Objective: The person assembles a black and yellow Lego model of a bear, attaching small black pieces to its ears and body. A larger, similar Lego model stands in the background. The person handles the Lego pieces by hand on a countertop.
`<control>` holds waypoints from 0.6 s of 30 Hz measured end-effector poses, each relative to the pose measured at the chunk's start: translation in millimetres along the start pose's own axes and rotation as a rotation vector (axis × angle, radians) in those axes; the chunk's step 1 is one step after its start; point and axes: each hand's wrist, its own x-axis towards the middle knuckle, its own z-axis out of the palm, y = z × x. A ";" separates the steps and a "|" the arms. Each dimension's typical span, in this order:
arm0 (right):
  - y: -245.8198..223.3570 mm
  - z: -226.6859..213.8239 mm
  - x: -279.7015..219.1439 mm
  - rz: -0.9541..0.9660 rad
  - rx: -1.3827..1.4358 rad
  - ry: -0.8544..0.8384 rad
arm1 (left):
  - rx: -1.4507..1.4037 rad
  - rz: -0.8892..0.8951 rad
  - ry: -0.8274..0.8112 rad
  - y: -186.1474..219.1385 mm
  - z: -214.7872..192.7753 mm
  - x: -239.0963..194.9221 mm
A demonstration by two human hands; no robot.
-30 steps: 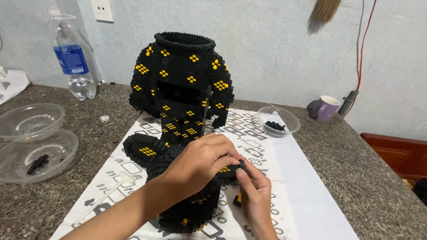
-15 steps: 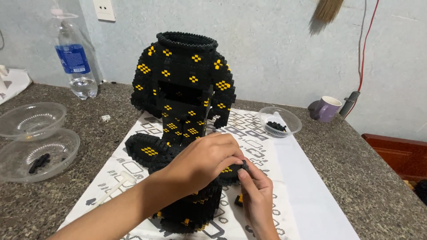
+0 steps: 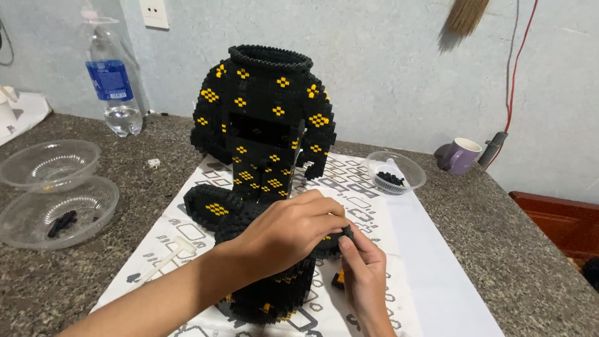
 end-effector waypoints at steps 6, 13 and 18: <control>-4.9 -0.5 0.8 0.006 -0.074 -0.027 | 0.016 0.021 -0.029 5.4 -1.3 -4.9; -2.3 -13.9 6.6 0.016 -0.138 -0.070 | -0.183 -0.149 -0.171 6.1 -16.7 5.9; 0.6 -20.7 8.0 0.022 -0.186 -0.074 | -0.099 -0.243 -0.140 15.3 -8.6 1.5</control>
